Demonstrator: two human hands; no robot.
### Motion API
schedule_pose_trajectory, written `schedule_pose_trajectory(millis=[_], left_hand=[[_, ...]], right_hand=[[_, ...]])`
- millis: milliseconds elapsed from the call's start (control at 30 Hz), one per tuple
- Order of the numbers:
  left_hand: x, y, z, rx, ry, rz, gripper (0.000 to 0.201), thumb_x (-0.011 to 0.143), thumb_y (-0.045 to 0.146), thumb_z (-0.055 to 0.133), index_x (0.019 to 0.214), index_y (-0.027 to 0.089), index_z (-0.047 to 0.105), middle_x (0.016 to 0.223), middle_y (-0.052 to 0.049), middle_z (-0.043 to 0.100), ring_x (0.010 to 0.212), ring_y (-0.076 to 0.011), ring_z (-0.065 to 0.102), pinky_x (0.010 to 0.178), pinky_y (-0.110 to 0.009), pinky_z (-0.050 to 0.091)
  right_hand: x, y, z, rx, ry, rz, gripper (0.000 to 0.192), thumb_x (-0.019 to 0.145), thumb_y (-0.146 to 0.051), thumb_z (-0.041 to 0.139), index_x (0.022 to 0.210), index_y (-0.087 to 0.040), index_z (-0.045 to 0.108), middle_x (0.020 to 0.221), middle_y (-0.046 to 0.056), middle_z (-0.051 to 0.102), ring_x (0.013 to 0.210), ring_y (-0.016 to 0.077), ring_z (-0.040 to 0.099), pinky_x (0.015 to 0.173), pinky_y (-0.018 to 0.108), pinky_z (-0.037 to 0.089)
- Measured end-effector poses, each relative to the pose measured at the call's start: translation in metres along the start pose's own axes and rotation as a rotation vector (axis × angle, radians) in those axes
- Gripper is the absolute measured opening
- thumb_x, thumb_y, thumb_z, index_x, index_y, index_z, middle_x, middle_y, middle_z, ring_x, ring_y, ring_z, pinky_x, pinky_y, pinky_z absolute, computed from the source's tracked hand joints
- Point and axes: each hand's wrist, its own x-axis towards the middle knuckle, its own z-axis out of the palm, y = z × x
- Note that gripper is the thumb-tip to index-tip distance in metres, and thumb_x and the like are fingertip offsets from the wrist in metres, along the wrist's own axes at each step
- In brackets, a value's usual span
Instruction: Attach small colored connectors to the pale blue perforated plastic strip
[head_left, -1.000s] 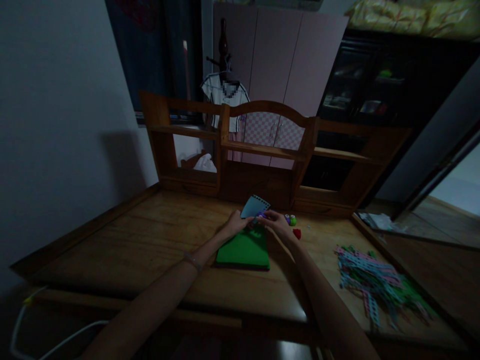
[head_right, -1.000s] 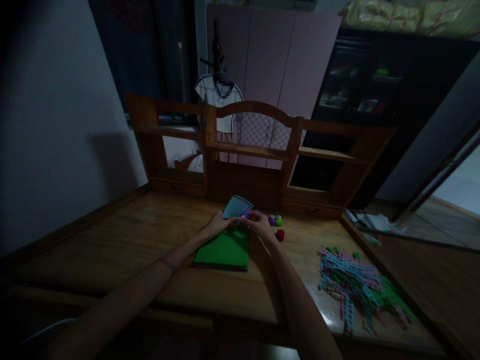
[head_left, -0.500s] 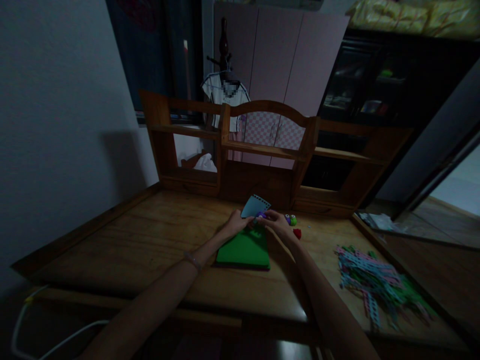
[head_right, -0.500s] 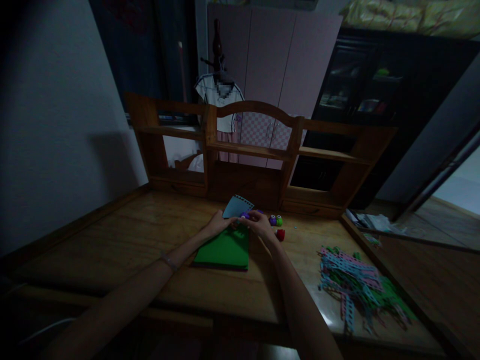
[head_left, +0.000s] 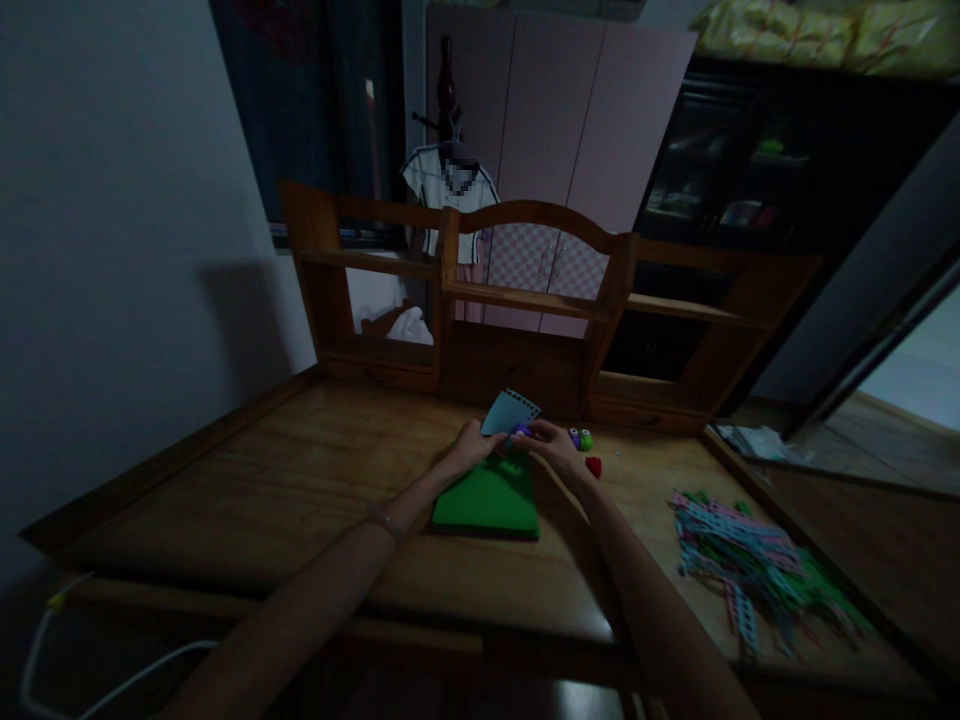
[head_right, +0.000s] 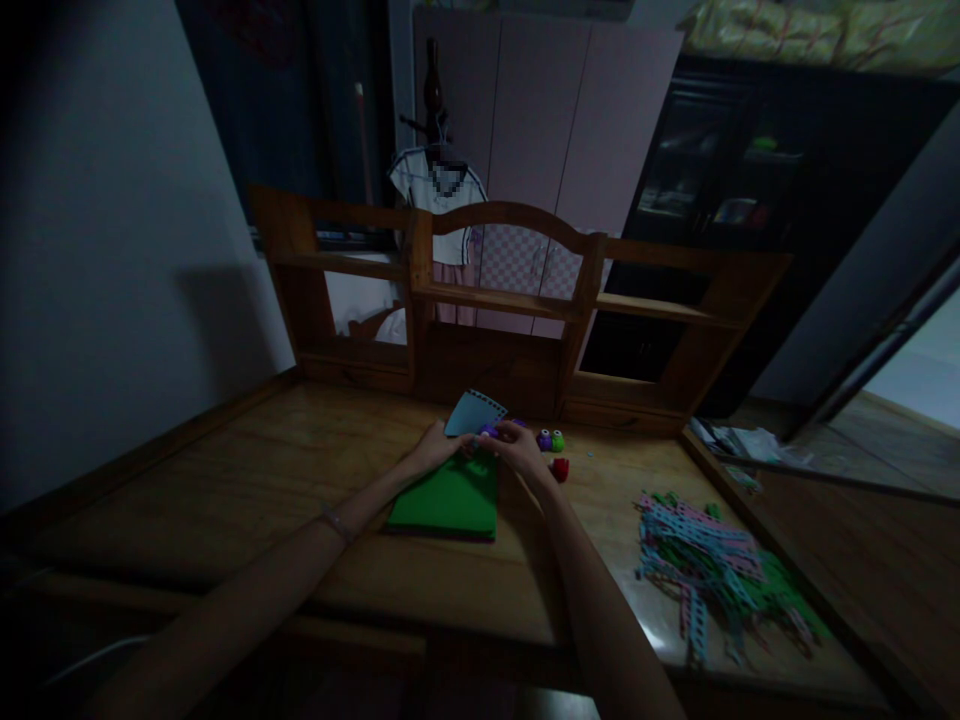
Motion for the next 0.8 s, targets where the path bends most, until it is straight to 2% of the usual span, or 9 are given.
schedule_pose_trajectory(millis=[533,800], left_hand=[[0.0022,-0.0037,-0.0001,0.042,0.005,0.012,0.025,0.072,0.03,0.063,0.076,0.006,0.067,0.067,-0.009,0.068,0.058,-0.0171,0.063,0.055,-0.024,0.049],[-0.0005,-0.0013,-0.001,0.054,-0.03,0.065,0.029,0.073,0.035,0.062,0.078,0.007,0.067,0.066,-0.009,0.067,0.057,-0.017,0.063,0.053,-0.023,0.049]], right_hand=[[0.001,0.0023,-0.0006,-0.007,-0.004,0.038,0.038,0.062,-0.046,0.069,0.085,-0.017,0.062,0.081,0.003,0.063,0.073,0.0161,0.057,0.061,0.025,0.042],[-0.0013,-0.0013,-0.0013,-0.002,0.017,0.017,0.039,0.061,-0.048,0.069,0.084,-0.017,0.063,0.075,0.003,0.062,0.074,0.0175,0.057,0.065,0.027,0.043]])
